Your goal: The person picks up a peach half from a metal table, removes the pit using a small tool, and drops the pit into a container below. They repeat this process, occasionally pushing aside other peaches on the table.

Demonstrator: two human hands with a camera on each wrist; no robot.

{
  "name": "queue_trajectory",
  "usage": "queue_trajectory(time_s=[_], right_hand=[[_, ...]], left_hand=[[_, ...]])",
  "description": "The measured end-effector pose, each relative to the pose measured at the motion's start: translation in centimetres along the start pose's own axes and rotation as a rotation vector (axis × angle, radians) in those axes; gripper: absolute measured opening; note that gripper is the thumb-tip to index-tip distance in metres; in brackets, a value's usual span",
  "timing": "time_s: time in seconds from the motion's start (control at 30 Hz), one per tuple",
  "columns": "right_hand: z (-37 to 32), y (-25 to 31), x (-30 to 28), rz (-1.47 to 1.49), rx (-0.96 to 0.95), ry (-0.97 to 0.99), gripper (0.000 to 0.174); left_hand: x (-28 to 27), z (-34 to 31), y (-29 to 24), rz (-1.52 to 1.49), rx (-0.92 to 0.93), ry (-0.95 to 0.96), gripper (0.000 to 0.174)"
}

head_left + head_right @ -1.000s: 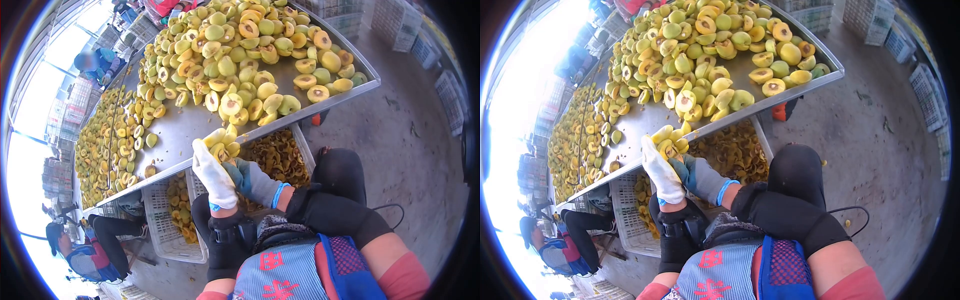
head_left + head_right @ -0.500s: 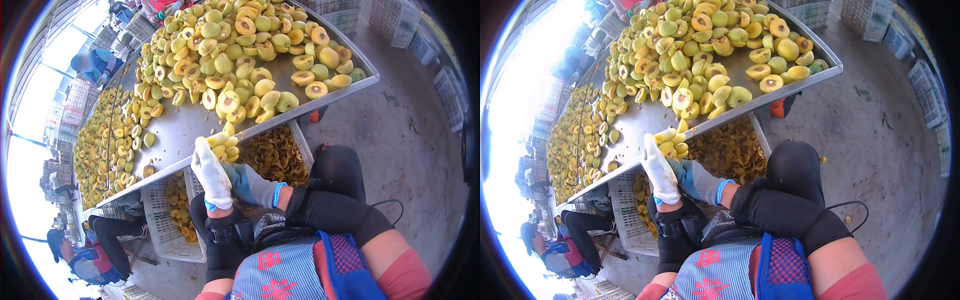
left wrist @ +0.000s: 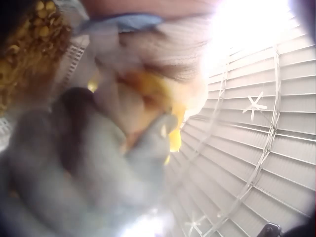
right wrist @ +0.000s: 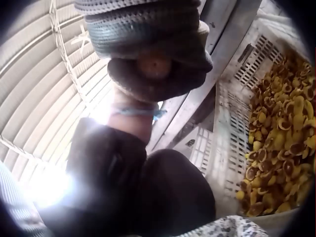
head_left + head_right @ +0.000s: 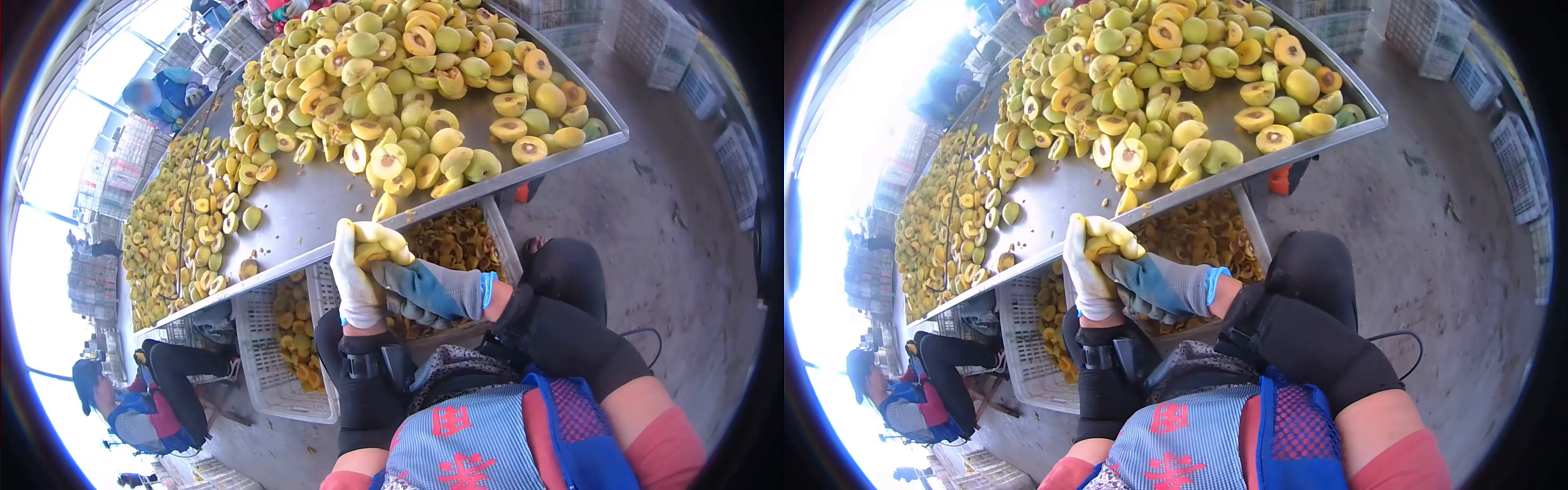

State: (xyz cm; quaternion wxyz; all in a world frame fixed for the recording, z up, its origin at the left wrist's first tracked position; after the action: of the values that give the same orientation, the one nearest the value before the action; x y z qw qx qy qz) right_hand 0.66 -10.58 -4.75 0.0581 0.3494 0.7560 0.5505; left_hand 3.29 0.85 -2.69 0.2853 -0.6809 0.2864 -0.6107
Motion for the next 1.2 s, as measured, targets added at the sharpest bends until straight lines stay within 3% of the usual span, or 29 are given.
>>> queue_trajectory(time_s=[0.03, 0.13, 0.23, 0.33, 0.53, 0.63, 0.73, 0.87, 0.9, 0.97, 1.0, 1.03, 1.07, 1.1, 1.13, 1.17, 1.2], right_hand=[[-0.1, 0.2, -0.3, -0.122, -0.041, -0.079, 0.060], [2.6, -1.7, 0.0, -0.236, -0.685, -0.515, 0.061], [2.1, -2.5, -0.5, -0.479, -0.390, -0.488, 0.058], [0.9, -2.0, -0.2, -0.538, -0.351, -0.536, 0.053], [1.5, -2.3, 0.0, -0.558, -0.425, -0.538, 0.062], [2.1, -1.7, 0.8, -0.244, -0.492, -0.401, 0.067], [-0.4, -0.5, 1.0, 0.229, 0.117, 0.218, 0.065], [0.7, -1.7, 1.8, 0.518, -0.037, 0.447, 0.063], [0.3, -1.6, 2.4, 0.497, -0.047, 0.436, 0.063], [-0.8, -0.9, 3.8, 0.448, -0.067, 0.422, 0.063], [-0.3, -1.3, 3.2, 0.545, -0.029, 0.409, 0.063], [0.4, -2.2, 2.3, 0.646, 0.008, 0.396, 0.064], [0.8, -2.7, 1.6, 0.745, 0.043, 0.382, 0.064], [0.5, -2.3, 1.2, 0.782, 0.034, 0.346, 0.064], [0.5, -2.3, 1.0, 0.764, 0.013, 0.333, 0.064], [0.8, -2.4, 0.8, 0.747, -0.013, 0.321, 0.064], [0.9, -2.4, 0.7, 0.734, -0.040, 0.307, 0.064]], left_hand=[[0.1, -0.3, 0.2, 0.031, 0.036, -0.048, 0.043], [0.6, -0.2, 0.5, -0.089, -0.017, -0.082, 0.040], [0.7, -0.3, 0.5, -0.106, -0.013, -0.092, 0.038], [1.2, -0.4, 0.3, -0.119, 0.002, -0.107, 0.037], [1.1, -0.3, -0.3, -0.228, -0.004, -0.153, 0.037], [0.7, -0.3, -0.6, -0.145, 0.022, -0.134, 0.036], [0.5, -0.3, -0.3, -0.094, 0.015, -0.115, 0.035], [-0.1, 0.4, 0.5, -0.203, -0.061, -0.191, 0.033], [-0.9, 0.9, 0.7, -0.368, -0.153, -0.062, 0.029], [-1.3, 1.3, -0.8, -0.348, -0.056, -0.214, 0.027], [-1.6, 1.6, -1.7, -0.335, -0.010, -0.287, 0.025], [-3.1, 1.4, -3.1, -0.261, 0.001, -0.239, 0.022], [-4.6, 0.3, -4.7, -0.253, 0.143, -0.286, 0.022], [-5.3, -1.2, -7.1, -0.102, 0.264, -0.370, 0.028], [-6.4, -2.9, -8.8, 0.721, 0.676, -0.259, 0.030], [-8.6, -3.4, -11.4, 0.366, 0.544, -0.485, 0.031], [-9.8, -4.4, -12.9, 0.709, 0.598, -0.648, 0.034]])
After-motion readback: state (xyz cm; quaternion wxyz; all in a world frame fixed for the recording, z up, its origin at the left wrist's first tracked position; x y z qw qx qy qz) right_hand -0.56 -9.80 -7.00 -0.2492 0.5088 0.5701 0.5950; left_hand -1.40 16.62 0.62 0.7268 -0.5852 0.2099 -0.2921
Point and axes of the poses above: each hand's wrist, its own z-axis towards the middle knuckle, its own x-axis out of the palm, y = z × x, the point moved 4 cm from there along z, towards the middle knuckle, and after that the axes turned 12 degrees about -z, right-handed, at the moved point
